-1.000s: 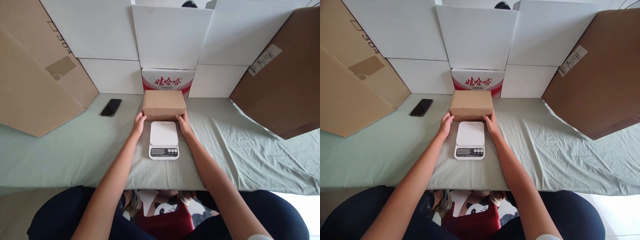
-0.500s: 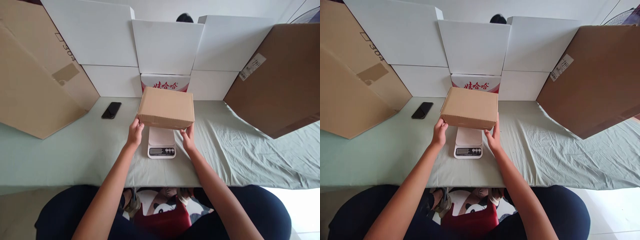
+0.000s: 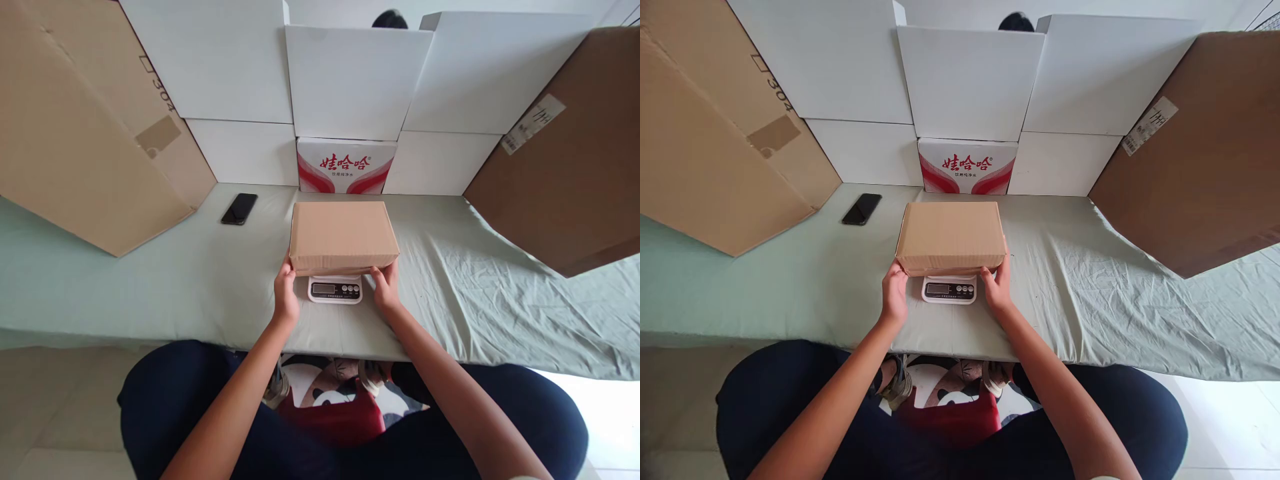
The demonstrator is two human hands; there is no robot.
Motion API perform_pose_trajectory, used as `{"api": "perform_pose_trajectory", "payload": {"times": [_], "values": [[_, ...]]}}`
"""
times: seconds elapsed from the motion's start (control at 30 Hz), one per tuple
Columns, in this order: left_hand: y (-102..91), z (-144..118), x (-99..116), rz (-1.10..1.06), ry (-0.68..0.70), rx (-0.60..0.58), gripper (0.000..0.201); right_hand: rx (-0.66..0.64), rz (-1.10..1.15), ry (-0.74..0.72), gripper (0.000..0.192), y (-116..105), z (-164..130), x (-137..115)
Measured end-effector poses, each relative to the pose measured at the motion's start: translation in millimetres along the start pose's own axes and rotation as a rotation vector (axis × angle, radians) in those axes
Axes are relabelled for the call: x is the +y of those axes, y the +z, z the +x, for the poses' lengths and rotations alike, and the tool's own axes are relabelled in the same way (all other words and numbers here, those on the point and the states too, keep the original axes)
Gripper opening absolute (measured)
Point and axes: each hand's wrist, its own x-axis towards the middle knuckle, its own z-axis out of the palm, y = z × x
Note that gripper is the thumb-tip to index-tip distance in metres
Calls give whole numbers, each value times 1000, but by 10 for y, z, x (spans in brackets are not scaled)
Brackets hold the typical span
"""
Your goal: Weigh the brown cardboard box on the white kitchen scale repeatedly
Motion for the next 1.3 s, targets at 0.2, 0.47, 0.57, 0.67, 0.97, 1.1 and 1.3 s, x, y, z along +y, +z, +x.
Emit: {"api": "perform_pose_trajectory", "payload": {"times": [0.2, 0.47, 0.57, 0.67, 0.97, 1.1, 1.3], "values": [[122, 31, -83, -65, 4, 11, 47, 33, 13, 56, 62, 16, 21, -79], [102, 85, -64, -65, -52, 55, 39, 20, -44, 0, 66, 31, 35, -135], [94, 101, -59, -54, -38, 54, 38, 8, -44, -19, 68, 32, 33, -129], [83, 102, -67, -67, -11, 33, 38, 6, -22, -33, 67, 30, 32, -111], [79, 117, -113, -167, -5, 75, 31, 10, 31, -36, 70, 27, 38, -69], [68, 124, -108, -151, 1, 75, 36, 8, 27, -43, 71, 28, 36, -73], [30, 155, -116, -125, 78, 46, 50, 39, 3, -15, 75, -14, -3, -13]]}}
